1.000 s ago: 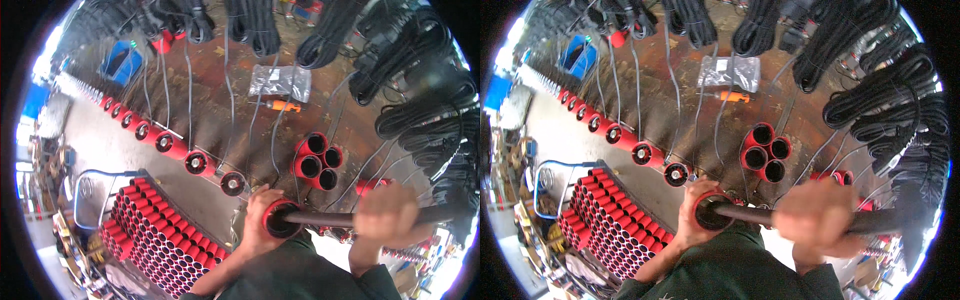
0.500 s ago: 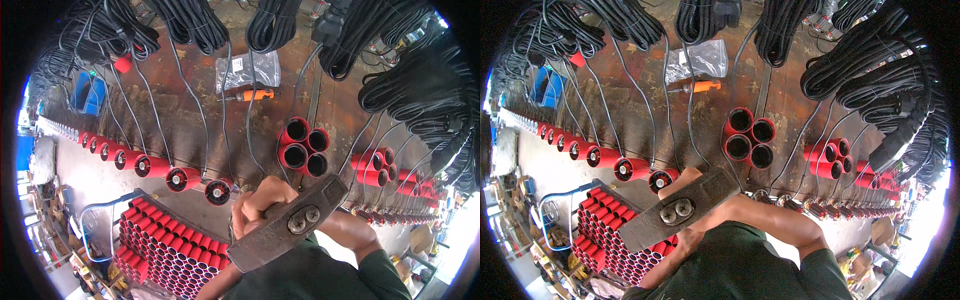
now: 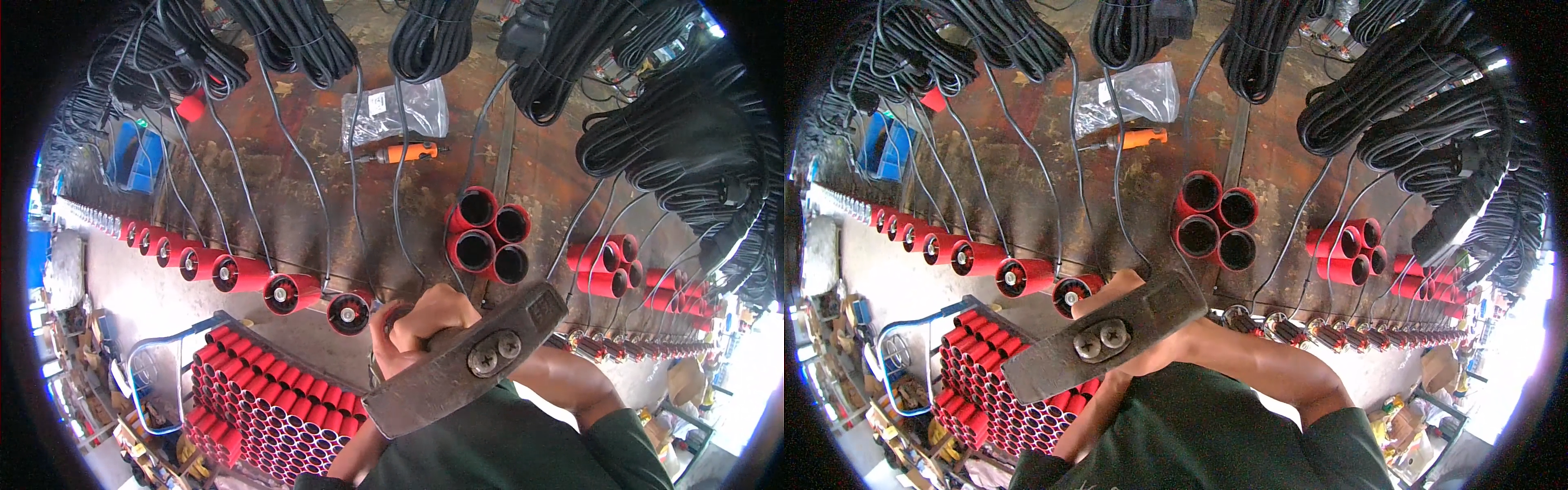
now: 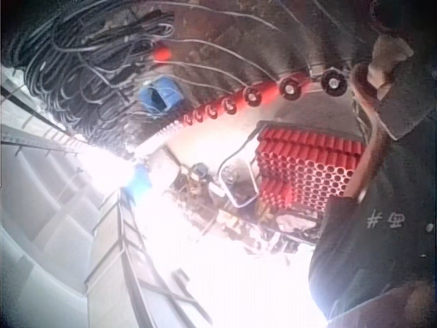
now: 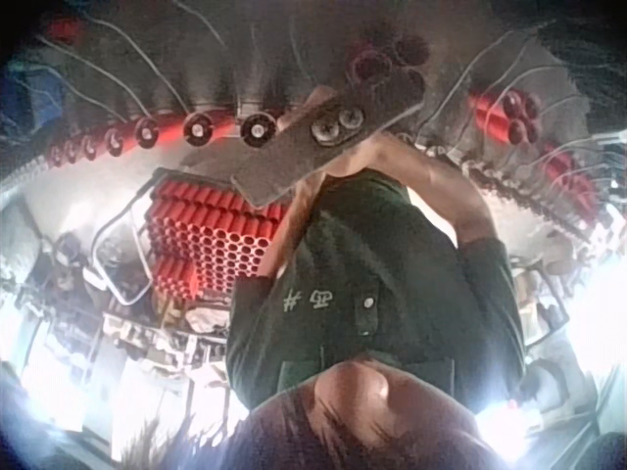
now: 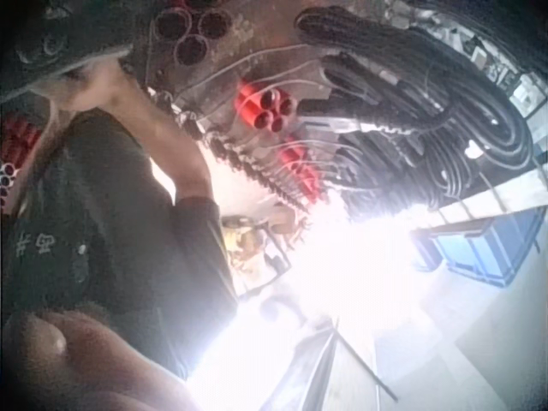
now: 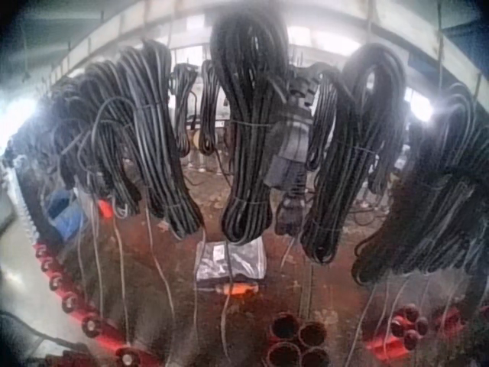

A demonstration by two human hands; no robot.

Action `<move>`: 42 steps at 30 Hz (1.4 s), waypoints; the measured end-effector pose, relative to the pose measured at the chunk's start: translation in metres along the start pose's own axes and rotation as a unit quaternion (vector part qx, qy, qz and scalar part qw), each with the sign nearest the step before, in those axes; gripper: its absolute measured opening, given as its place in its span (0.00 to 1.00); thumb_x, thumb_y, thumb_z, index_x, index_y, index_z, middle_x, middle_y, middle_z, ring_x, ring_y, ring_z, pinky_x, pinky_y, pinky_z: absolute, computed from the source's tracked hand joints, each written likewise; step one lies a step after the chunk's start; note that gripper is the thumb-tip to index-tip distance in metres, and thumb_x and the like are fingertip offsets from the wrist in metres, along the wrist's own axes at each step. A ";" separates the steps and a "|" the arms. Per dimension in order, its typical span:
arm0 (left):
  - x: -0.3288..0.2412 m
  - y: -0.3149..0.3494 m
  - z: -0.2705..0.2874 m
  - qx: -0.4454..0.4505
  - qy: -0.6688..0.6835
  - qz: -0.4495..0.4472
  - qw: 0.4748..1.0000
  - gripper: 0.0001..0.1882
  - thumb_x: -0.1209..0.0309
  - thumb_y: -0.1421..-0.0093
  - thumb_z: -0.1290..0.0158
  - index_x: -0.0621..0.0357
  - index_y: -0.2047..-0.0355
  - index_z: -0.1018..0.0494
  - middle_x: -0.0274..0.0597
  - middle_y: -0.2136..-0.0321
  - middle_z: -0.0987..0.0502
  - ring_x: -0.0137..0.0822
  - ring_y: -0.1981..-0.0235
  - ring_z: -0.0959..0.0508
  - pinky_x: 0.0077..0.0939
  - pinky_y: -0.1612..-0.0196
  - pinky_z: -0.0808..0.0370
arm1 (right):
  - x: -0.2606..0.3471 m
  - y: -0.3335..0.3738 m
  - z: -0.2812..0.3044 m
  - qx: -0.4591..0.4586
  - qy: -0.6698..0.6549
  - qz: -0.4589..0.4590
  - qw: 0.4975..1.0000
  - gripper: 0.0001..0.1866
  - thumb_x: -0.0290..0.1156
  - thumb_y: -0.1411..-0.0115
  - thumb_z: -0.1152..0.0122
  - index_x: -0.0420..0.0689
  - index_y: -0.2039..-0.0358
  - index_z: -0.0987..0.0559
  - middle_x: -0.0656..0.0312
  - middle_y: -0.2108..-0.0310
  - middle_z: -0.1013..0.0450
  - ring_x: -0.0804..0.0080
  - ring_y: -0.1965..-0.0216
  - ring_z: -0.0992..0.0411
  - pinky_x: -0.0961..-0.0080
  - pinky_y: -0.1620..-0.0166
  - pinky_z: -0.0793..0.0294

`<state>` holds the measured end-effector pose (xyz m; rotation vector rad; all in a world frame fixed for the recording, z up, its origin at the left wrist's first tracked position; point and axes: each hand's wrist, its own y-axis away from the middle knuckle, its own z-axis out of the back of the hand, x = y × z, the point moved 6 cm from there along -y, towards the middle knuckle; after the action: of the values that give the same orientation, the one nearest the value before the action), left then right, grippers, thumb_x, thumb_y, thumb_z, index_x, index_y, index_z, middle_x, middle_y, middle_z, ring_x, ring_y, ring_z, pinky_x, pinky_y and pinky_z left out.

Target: The person assembles industrial cables by inserting metal components into red cylindrical housings using a mallet.

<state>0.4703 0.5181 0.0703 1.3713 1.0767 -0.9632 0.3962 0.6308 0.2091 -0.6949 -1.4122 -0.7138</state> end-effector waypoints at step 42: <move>-0.030 -0.064 -0.076 0.127 -0.324 -0.236 0.907 0.29 0.71 0.50 0.34 0.66 0.49 0.31 0.56 0.57 0.26 0.55 0.53 0.25 0.42 0.49 0.25 | 0.025 0.252 0.054 -0.393 -0.114 0.246 0.878 0.25 0.48 0.27 0.52 0.48 0.79 0.37 0.69 0.88 0.45 0.77 0.86 0.48 0.74 0.79 0.45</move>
<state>0.3987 0.5911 0.0884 0.8682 0.7852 -1.8164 0.5621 0.8274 0.2349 -1.7572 -1.0376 -0.8022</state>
